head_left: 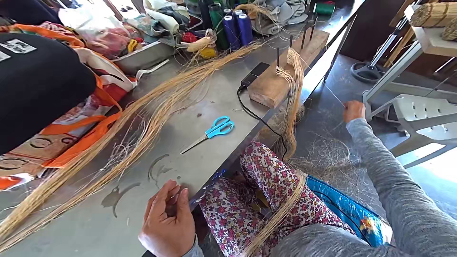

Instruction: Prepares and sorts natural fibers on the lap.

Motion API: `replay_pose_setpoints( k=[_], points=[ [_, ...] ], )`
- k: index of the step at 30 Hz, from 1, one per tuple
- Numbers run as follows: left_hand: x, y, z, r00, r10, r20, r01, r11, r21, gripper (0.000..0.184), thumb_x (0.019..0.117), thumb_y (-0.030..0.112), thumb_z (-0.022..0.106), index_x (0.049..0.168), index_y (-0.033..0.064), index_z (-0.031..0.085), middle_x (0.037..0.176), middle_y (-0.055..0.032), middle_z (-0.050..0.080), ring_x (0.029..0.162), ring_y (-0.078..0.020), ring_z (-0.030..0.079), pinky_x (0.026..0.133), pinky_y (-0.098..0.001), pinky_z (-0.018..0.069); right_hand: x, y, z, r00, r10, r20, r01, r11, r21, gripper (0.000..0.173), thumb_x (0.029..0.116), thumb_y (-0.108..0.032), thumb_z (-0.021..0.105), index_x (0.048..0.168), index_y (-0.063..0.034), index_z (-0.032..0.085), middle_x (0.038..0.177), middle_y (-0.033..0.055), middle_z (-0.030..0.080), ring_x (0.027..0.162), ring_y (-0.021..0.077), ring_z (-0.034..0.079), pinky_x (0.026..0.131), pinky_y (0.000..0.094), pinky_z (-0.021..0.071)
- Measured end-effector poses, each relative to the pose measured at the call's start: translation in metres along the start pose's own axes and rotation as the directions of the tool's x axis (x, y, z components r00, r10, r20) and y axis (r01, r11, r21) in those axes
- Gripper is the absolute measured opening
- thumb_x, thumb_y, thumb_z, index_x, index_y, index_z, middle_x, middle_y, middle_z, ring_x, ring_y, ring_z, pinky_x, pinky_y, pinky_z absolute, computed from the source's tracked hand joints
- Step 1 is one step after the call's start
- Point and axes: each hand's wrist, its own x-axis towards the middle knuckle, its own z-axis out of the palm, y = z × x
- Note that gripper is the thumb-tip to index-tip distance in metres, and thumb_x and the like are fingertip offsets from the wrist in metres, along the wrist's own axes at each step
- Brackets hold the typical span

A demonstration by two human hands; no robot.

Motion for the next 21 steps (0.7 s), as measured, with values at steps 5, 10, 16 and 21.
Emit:
replay_pose_setpoints(
  k=[5, 10, 16, 21],
  points=[
    [0.001, 0.002, -0.002, 1.000, -0.014, 0.026, 0.015, 0.999, -0.037, 0.035, 0.0964, 0.012, 0.063, 0.119, -0.0155, 0.065, 0.110, -0.0236, 0.068, 0.096, -0.0015, 0.066, 0.085, -0.0109, 0.0512, -0.022, 0.100, 0.064, 0.918, 0.336, 0.209, -0.311, 0.939, -0.146, 0.028, 0.0983, -0.002, 0.059, 0.121, 0.0133, 0.065, 0.129, 0.0368, 0.061, 0.127, 0.0539, 0.055, 0.103, 0.0696, 0.0423],
    [0.002, 0.000, -0.004, 0.999, -0.004, 0.039, 0.007, 0.996, -0.089, 0.032, 0.0956, 0.007, 0.063, 0.117, -0.0179, 0.063, 0.110, -0.0202, 0.067, 0.096, 0.0018, 0.065, 0.085, -0.0105, 0.0523, -0.035, 0.113, 0.119, 0.819, 0.459, 0.345, -0.398, 0.887, -0.234, 0.034, 0.1028, -0.006, 0.052, 0.130, 0.0121, 0.059, 0.141, 0.0316, 0.056, 0.138, 0.0439, 0.049, 0.112, 0.0578, 0.0396],
    [0.001, 0.000, -0.007, 0.997, -0.032, 0.071, 0.037, 0.997, -0.073, 0.032, 0.0956, 0.004, 0.061, 0.118, -0.0201, 0.061, 0.113, -0.0205, 0.066, 0.099, 0.0019, 0.064, 0.086, -0.0109, 0.0516, -0.040, 0.071, 0.193, 0.766, 0.421, 0.487, -0.366, 0.907, -0.208, 0.035, 0.1034, -0.006, 0.052, 0.132, 0.0121, 0.058, 0.142, 0.0307, 0.055, 0.139, 0.0430, 0.049, 0.112, 0.0575, 0.0404],
    [0.003, -0.001, -0.007, 0.997, -0.027, 0.078, 0.036, 0.994, -0.107, 0.030, 0.0952, -0.001, 0.058, 0.117, -0.0219, 0.059, 0.114, -0.0159, 0.067, 0.101, 0.0018, 0.064, 0.089, -0.0136, 0.0533, -0.045, 0.046, 0.257, 0.667, 0.315, 0.675, -0.191, 0.948, -0.254, 0.049, 0.0983, -0.012, 0.066, 0.138, 0.0136, 0.053, 0.150, 0.0305, 0.048, 0.145, 0.0418, 0.042, 0.119, 0.0550, 0.0336]
  ],
)
